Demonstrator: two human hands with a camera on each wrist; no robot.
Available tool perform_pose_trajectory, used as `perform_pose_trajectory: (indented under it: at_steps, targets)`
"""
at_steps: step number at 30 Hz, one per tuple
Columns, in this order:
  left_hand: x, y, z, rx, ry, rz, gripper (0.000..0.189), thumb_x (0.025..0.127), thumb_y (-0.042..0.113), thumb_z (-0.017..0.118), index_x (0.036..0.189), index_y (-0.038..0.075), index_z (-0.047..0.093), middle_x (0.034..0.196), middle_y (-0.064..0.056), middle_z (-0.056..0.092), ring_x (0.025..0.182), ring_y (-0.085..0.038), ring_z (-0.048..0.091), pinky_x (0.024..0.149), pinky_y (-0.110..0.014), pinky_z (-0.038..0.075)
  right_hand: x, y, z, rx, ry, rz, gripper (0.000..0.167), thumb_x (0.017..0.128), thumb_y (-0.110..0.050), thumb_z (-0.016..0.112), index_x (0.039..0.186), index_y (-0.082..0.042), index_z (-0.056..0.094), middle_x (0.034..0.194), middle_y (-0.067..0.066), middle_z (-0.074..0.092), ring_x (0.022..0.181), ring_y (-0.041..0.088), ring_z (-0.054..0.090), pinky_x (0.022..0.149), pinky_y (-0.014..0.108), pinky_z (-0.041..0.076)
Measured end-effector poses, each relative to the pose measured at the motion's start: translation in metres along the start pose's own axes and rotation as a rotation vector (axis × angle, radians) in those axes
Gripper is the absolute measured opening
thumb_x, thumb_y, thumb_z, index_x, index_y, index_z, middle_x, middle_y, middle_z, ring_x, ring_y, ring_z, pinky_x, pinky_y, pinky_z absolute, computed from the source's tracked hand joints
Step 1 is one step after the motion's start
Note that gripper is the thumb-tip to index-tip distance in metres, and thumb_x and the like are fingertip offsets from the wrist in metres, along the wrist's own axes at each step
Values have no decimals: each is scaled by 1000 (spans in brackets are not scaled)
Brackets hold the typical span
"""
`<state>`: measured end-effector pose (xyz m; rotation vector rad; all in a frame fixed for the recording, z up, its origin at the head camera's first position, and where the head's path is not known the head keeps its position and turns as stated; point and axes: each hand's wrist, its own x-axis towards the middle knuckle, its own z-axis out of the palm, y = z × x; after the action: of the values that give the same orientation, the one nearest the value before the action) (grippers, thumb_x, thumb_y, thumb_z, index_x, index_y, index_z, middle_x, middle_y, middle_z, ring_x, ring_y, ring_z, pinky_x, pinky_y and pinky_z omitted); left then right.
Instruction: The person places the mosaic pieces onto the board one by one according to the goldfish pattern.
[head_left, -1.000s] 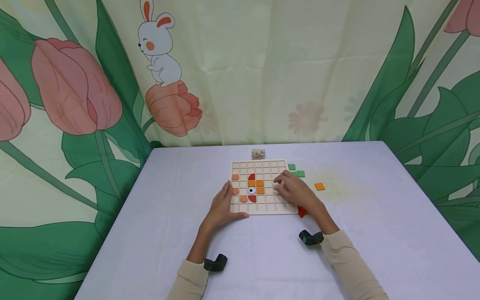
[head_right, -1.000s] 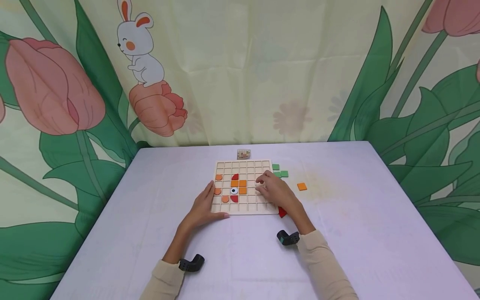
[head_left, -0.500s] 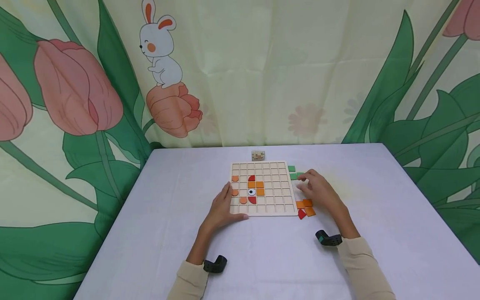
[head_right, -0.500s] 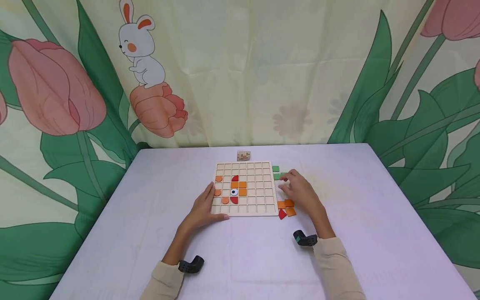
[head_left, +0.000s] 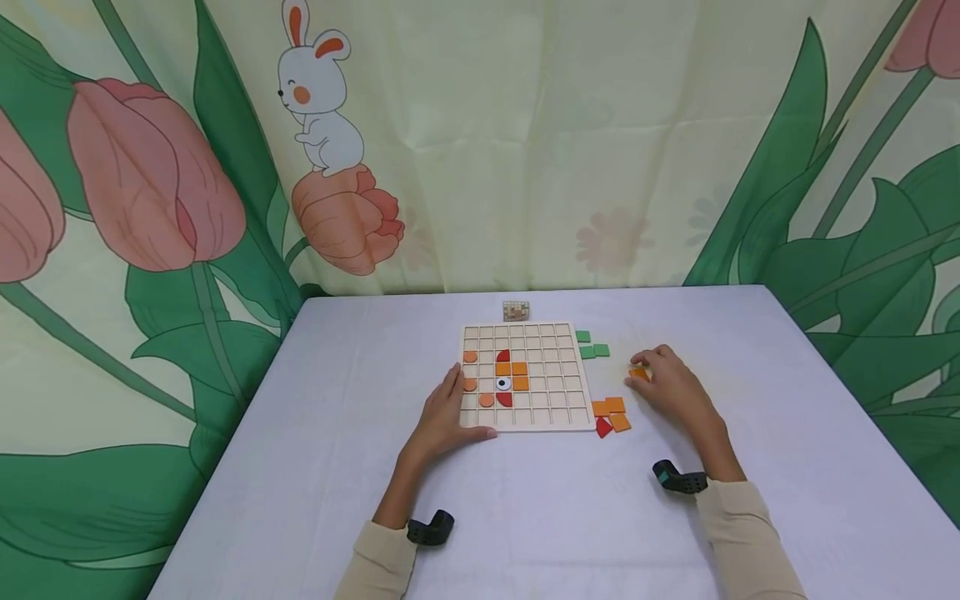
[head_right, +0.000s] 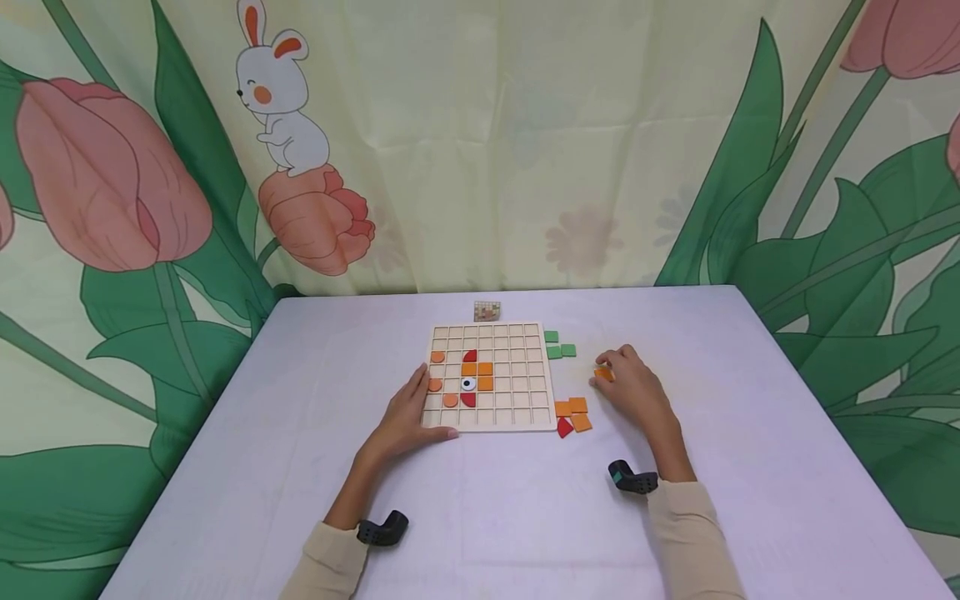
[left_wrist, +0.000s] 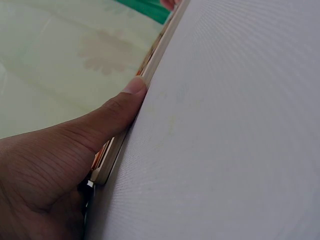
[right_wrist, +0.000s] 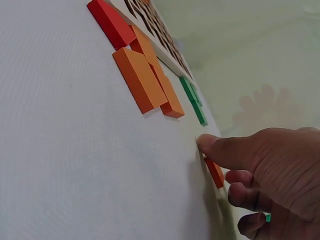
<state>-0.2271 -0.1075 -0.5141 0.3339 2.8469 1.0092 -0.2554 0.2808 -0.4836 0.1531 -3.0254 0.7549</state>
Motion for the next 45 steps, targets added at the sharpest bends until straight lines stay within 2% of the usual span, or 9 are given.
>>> perform_pose_trajectory:
  at_steps: [5,13,19,33,37,45]
  targets:
    - [1,0,0,0,1,9,125,67,56,84,157,7,12,164,-7,7,147,-30,17,115,-48,25,-1,8,1,11,1,1,34,91,-20,70,117,1,63,103,17,51,86,28,49,73,39,46]
    - [1,0,0,3,7,23,126,67,58,84,157,6,11,164,-7,8,146,-30,19,114,-48,26,-1,5,-1,57,-2,-24,35,92,-11,69,123,2,60,113,19,56,87,27,50,76,38,48]
    - [1,0,-1,-7,9,17,126,67,57,84,157,7,12,164,-8,8,147,-31,18,114,-49,26,-1,4,-2,36,6,8,33,91,-16,70,116,5,63,107,18,55,84,27,51,73,37,47]
    - [1,-2,0,-4,4,21,127,66,59,83,157,6,12,164,-8,8,147,-31,18,114,-49,27,2,-2,8,48,-4,-83,30,91,-16,69,114,2,64,106,15,55,81,23,48,69,34,44]
    - [1,-2,0,2,2,17,126,67,58,83,157,7,12,164,-8,8,147,-31,18,114,-49,25,4,-9,14,62,-4,-108,28,92,-17,69,113,0,64,105,12,54,79,21,48,68,33,43]
    - [0,-1,0,1,3,13,126,67,56,84,157,7,12,164,-8,8,147,-31,18,114,-49,26,8,-29,23,103,-60,-168,26,91,-20,70,111,-3,66,100,7,52,74,18,47,62,28,42]
